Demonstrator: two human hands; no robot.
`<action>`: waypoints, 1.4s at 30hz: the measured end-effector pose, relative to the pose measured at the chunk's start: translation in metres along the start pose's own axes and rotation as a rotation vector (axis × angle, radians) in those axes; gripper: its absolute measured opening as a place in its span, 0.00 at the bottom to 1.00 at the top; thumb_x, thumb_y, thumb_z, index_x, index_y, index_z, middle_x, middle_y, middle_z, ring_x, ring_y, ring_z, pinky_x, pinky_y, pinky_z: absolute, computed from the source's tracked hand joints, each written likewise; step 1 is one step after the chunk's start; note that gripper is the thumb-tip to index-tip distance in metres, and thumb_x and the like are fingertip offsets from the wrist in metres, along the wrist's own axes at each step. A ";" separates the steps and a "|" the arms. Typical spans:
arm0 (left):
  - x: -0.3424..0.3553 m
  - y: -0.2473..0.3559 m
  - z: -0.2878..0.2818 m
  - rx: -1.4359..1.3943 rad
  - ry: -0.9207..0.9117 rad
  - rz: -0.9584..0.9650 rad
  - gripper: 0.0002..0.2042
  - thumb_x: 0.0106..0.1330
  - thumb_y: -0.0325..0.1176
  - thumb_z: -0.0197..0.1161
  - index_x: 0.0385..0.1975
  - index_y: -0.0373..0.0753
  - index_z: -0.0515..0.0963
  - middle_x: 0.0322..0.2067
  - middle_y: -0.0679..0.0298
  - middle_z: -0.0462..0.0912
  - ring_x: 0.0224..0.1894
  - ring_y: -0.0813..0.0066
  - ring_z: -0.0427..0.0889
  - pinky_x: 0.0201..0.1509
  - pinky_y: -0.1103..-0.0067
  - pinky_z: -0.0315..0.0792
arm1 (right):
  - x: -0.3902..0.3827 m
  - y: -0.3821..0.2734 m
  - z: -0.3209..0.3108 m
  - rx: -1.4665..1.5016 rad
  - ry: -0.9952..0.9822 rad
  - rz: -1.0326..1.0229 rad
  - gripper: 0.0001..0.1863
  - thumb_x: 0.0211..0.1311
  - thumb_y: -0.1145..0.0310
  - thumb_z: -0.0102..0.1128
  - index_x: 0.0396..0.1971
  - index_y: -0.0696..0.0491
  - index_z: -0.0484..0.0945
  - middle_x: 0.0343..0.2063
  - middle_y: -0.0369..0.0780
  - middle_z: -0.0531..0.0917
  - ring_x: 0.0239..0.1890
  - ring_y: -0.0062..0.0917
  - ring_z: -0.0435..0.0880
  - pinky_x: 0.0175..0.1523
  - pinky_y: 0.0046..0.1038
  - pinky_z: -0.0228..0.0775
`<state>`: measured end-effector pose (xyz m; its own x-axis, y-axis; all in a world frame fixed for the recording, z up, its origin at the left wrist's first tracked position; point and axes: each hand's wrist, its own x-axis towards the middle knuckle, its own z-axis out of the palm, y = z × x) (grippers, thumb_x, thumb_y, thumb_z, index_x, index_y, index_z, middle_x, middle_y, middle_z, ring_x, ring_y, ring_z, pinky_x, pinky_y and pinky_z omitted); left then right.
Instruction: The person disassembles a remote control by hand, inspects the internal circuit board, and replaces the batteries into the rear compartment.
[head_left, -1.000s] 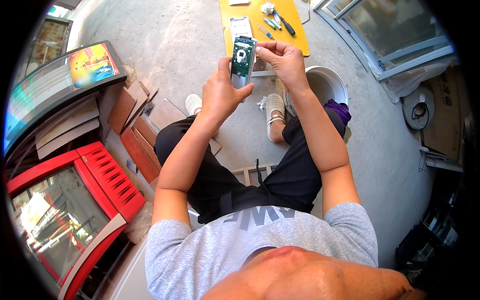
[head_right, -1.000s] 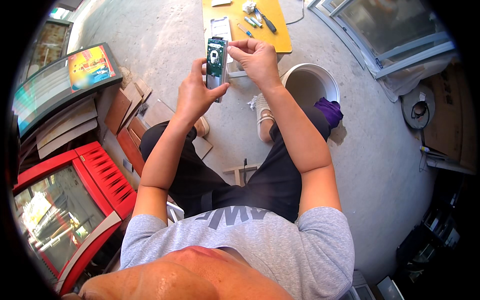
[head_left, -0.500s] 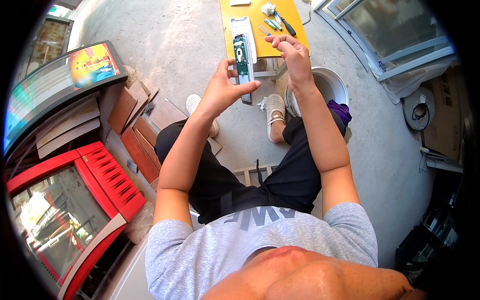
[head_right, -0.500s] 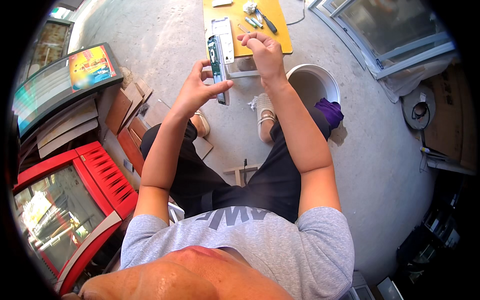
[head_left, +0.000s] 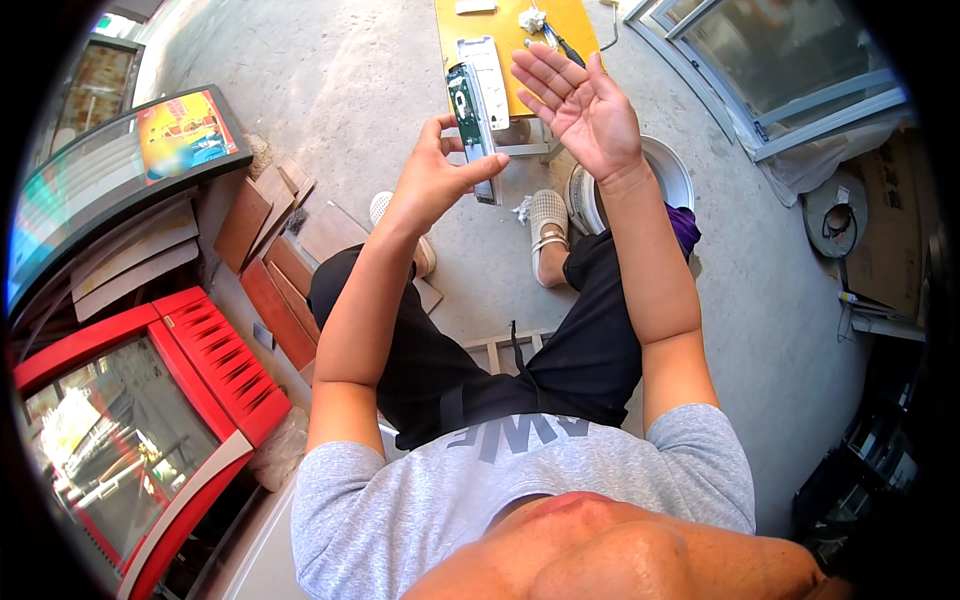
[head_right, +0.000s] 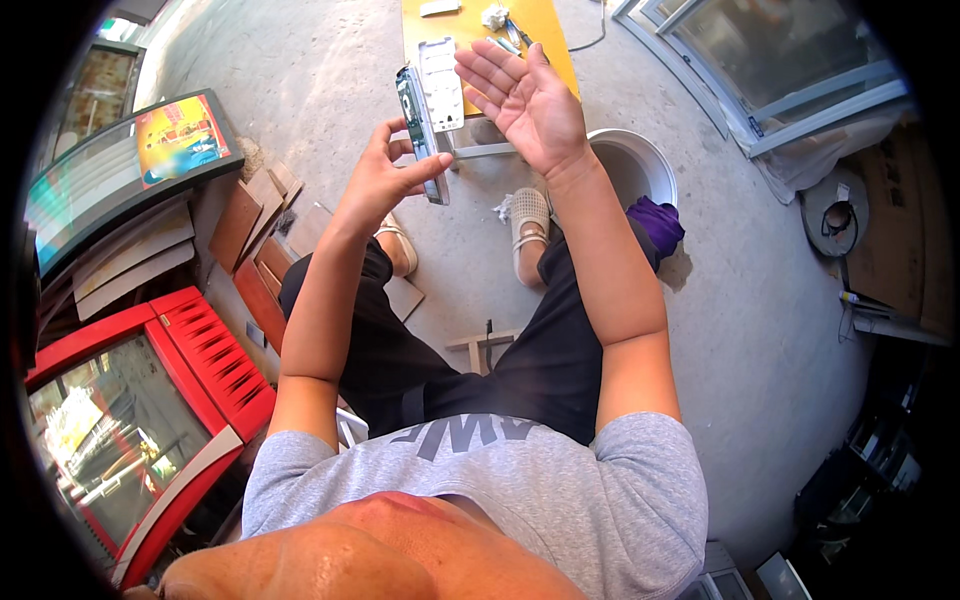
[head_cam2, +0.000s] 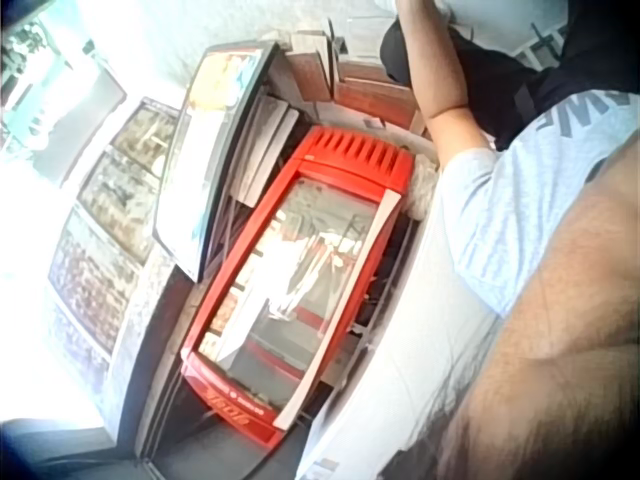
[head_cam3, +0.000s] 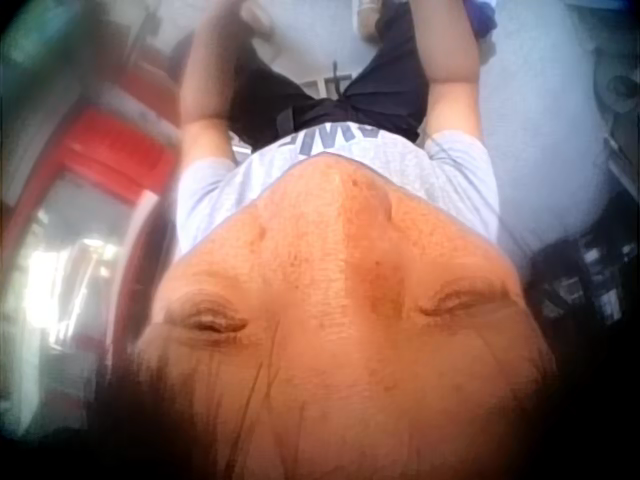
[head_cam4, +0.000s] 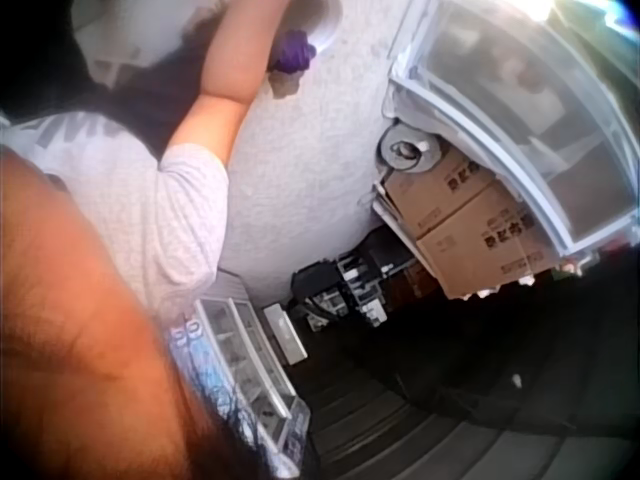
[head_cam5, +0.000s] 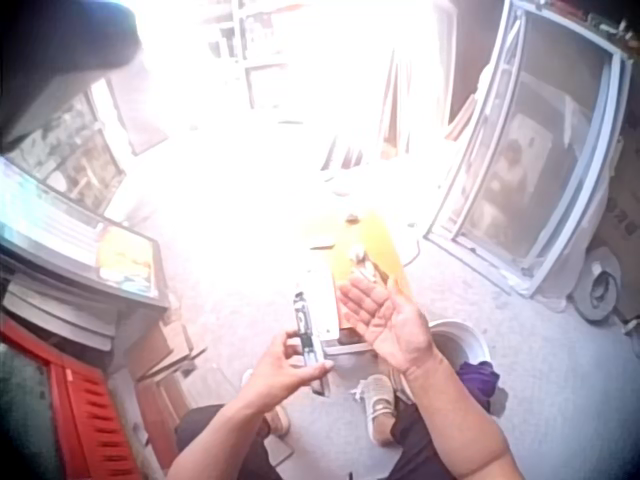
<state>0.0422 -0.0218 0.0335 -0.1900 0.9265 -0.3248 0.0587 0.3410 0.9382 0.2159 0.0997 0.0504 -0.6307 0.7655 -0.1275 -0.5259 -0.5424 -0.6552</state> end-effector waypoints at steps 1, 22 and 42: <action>0.000 0.001 0.000 0.000 0.002 -0.001 0.45 0.50 0.45 0.78 0.63 0.31 0.59 0.48 0.52 0.77 0.44 0.69 0.81 0.42 0.77 0.77 | 0.000 0.000 -0.001 -0.044 0.022 -0.016 0.34 0.77 0.48 0.27 0.64 0.62 0.63 0.62 0.51 0.71 0.65 0.35 0.70 0.68 0.35 0.62; 0.003 -0.002 -0.004 -0.049 0.002 -0.012 0.48 0.50 0.47 0.78 0.64 0.29 0.56 0.50 0.49 0.75 0.46 0.65 0.80 0.42 0.74 0.78 | -0.003 -0.010 -0.028 -0.758 -0.013 -0.470 0.13 0.59 0.78 0.45 0.24 0.58 0.81 0.19 0.33 0.76 0.27 0.15 0.73 0.34 0.15 0.63; 0.005 0.009 -0.030 -0.425 0.002 0.047 0.42 0.57 0.32 0.72 0.65 0.28 0.51 0.50 0.50 0.70 0.51 0.67 0.78 0.50 0.72 0.82 | -0.005 0.039 -0.007 -0.770 0.013 0.043 0.31 0.74 0.52 0.48 0.68 0.55 0.61 0.58 0.44 0.75 0.55 0.25 0.77 0.58 0.26 0.69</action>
<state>0.0128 -0.0190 0.0439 -0.1983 0.9391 -0.2808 -0.3416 0.2023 0.9178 0.2027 0.0768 0.0203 -0.6321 0.7560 -0.1701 0.0475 -0.1813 -0.9823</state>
